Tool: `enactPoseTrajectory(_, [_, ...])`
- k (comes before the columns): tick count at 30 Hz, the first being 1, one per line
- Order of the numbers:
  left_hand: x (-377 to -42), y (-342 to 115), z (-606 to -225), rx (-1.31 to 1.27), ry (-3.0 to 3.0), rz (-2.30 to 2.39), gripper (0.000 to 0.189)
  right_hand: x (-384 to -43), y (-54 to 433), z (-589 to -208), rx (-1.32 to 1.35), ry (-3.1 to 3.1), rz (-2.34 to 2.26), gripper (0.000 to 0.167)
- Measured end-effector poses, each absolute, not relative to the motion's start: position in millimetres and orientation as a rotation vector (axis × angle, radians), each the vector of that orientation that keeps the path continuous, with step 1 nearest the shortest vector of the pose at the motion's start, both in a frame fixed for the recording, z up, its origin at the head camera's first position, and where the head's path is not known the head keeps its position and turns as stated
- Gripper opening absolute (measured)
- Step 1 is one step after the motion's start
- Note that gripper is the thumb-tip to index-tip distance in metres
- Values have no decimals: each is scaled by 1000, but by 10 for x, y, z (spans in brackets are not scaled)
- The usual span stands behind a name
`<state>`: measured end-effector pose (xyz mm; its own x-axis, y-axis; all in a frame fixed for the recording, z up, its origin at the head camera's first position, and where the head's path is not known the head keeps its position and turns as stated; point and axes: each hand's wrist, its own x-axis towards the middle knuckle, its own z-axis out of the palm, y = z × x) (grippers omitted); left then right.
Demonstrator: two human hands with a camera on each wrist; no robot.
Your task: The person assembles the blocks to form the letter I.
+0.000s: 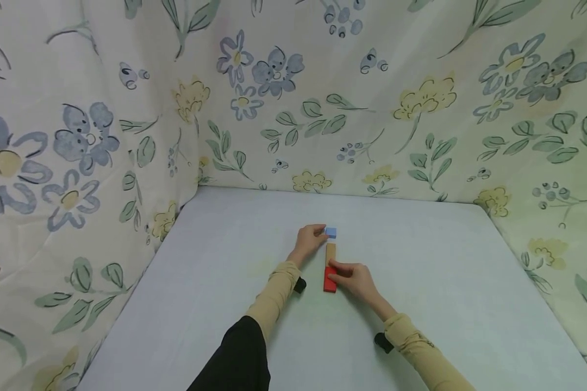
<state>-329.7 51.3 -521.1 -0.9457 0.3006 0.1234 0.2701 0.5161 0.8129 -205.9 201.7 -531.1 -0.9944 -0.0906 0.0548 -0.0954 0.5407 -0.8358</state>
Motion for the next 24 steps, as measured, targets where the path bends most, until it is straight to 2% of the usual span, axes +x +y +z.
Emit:
enactPoseTrajectory(11, [-3296, 414, -5180, 422, 2624, 1467, 38, -2135, 2091, -5224, 230, -2792, 1393, 42])
enactPoseTrajectory(24, [-3187, 356, -4945, 461, 2605, 1455, 39, -2160, 2170, -5143, 340, -2797, 1120, 40])
